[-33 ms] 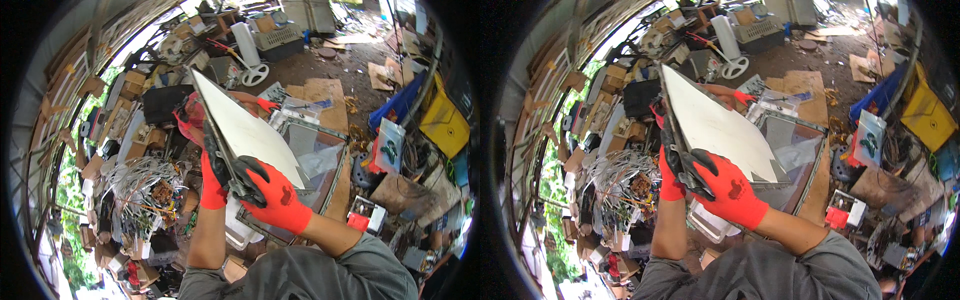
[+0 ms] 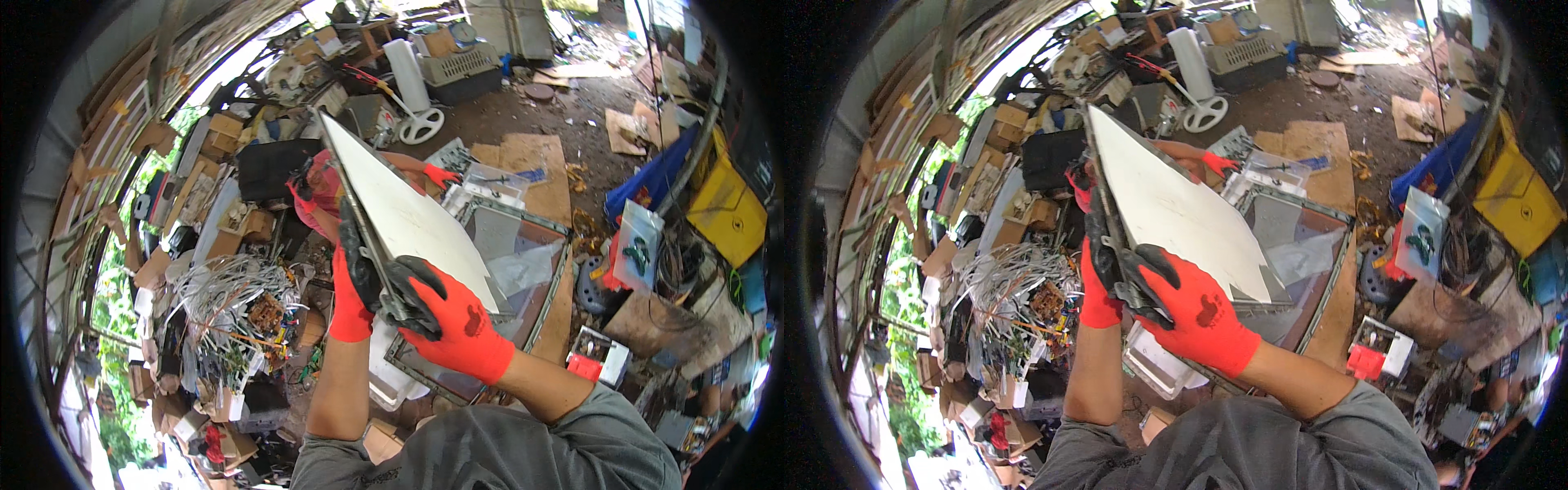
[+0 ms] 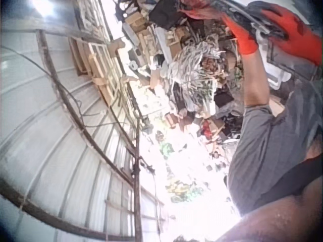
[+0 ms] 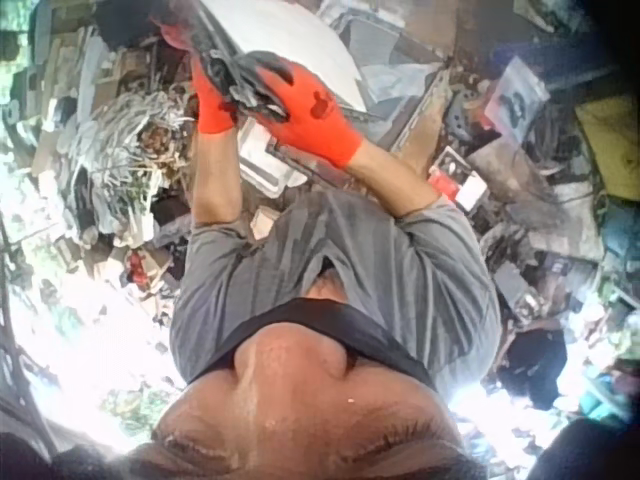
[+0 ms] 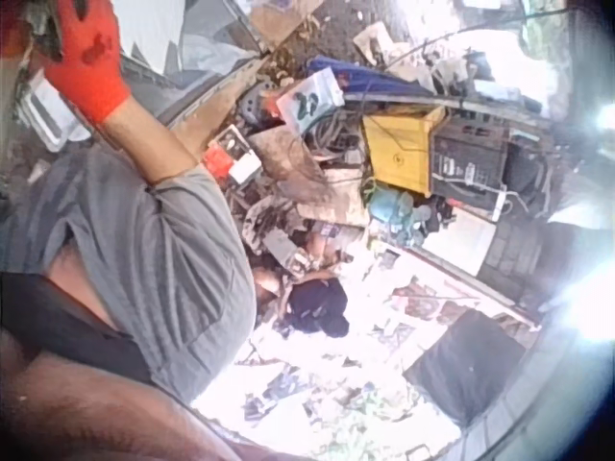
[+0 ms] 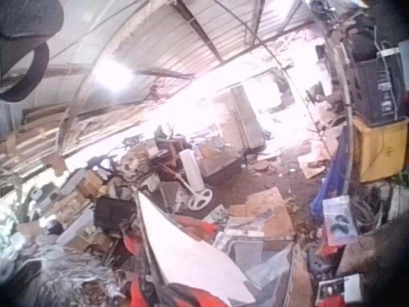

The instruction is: The person removes a small orange component from a TV screen, then uses a screwdriver to remove screws from the screen's frame. They lift the screen to separate it from the frame and place it aside.

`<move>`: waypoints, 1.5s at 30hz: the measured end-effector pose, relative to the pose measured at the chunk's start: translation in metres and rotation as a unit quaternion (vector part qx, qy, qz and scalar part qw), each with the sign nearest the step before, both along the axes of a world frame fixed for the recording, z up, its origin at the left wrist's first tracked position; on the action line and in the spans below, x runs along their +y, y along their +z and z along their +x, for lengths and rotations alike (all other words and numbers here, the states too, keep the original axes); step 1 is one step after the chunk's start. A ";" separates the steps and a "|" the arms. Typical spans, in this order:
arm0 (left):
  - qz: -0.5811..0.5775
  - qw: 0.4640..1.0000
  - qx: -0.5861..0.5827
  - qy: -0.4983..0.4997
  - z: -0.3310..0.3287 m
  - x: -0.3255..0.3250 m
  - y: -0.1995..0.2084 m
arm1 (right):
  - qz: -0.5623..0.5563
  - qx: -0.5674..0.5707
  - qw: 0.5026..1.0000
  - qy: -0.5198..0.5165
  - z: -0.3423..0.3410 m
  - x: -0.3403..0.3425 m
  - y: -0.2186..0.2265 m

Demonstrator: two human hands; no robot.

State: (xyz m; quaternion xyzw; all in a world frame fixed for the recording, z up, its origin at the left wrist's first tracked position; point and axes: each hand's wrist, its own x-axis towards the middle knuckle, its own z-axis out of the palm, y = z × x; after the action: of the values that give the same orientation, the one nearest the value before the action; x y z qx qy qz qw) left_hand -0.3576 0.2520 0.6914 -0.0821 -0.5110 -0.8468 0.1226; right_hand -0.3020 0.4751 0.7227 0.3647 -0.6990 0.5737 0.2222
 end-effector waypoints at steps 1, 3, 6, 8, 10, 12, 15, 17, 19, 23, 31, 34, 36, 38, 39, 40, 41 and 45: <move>-0.113 0.993 0.006 0.024 0.000 0.028 0.022 | 0.009 0.008 1.000 0.007 -0.006 0.009 0.001; -0.178 0.983 -0.005 0.045 -0.004 0.043 0.036 | 0.020 0.009 1.000 0.008 -0.009 0.019 0.012; -0.219 0.975 0.031 0.010 -0.014 0.033 0.023 | 0.048 -0.012 0.999 0.000 -0.012 0.026 0.014; -0.174 0.983 0.048 0.018 -0.025 0.044 0.016 | 0.042 -0.039 0.998 -0.006 -0.013 0.030 0.007; -0.138 0.989 0.051 -0.009 -0.029 0.043 0.019 | 0.050 -0.078 0.996 -0.007 -0.018 0.034 0.008; -0.141 0.984 0.099 -0.042 -0.031 0.032 0.004 | 0.042 -0.079 0.996 0.008 -0.016 0.032 0.017; -0.212 0.965 0.146 -0.055 -0.024 0.037 0.006 | 0.014 -0.122 0.992 0.039 -0.020 0.033 0.007; -0.192 0.969 0.146 -0.049 -0.015 0.057 0.025 | 0.003 -0.133 0.991 0.034 -0.019 0.035 0.003; -0.202 0.970 0.112 -0.074 -0.017 0.058 0.020 | -0.012 -0.166 0.984 0.064 -0.018 0.040 0.006; -0.254 0.954 0.151 -0.058 -0.018 0.060 0.027 | -0.074 -0.269 0.946 0.166 -0.019 0.047 0.019; -0.265 0.958 0.098 -0.050 -0.026 0.057 0.010 | -0.100 -0.359 0.914 0.160 -0.023 0.075 0.016; -0.258 0.960 0.101 -0.045 -0.032 0.053 -0.001 | -0.128 -0.395 0.898 0.144 -0.016 0.067 0.027; -0.203 0.968 0.131 -0.073 -0.029 0.071 0.018 | -0.138 -0.361 0.917 0.101 -0.019 0.077 0.000; -0.216 0.969 0.099 -0.064 -0.022 0.071 0.027 | -0.137 -0.325 0.930 0.100 -0.014 0.072 0.001; -0.222 0.970 0.083 -0.060 -0.021 0.070 0.028 | -0.132 -0.341 0.925 0.107 -0.014 0.070 0.007; -0.214 0.970 0.096 -0.064 -0.024 0.070 0.027 | -0.125 -0.355 0.919 0.116 -0.015 0.068 0.013; -0.206 0.972 0.095 -0.069 -0.024 0.070 0.027 | -0.117 -0.368 0.914 0.125 -0.016 0.068 0.016; -0.176 0.976 0.090 -0.093 -0.023 0.071 0.033 | -0.034 -0.268 0.962 0.046 -0.019 0.069 0.027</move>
State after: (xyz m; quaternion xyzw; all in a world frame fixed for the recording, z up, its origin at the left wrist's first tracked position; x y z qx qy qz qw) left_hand -0.3803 0.3235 0.7240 -0.2251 -0.6294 -0.7403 0.0725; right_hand -0.3214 0.5445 0.7497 0.2215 -0.6951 0.6838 0.0122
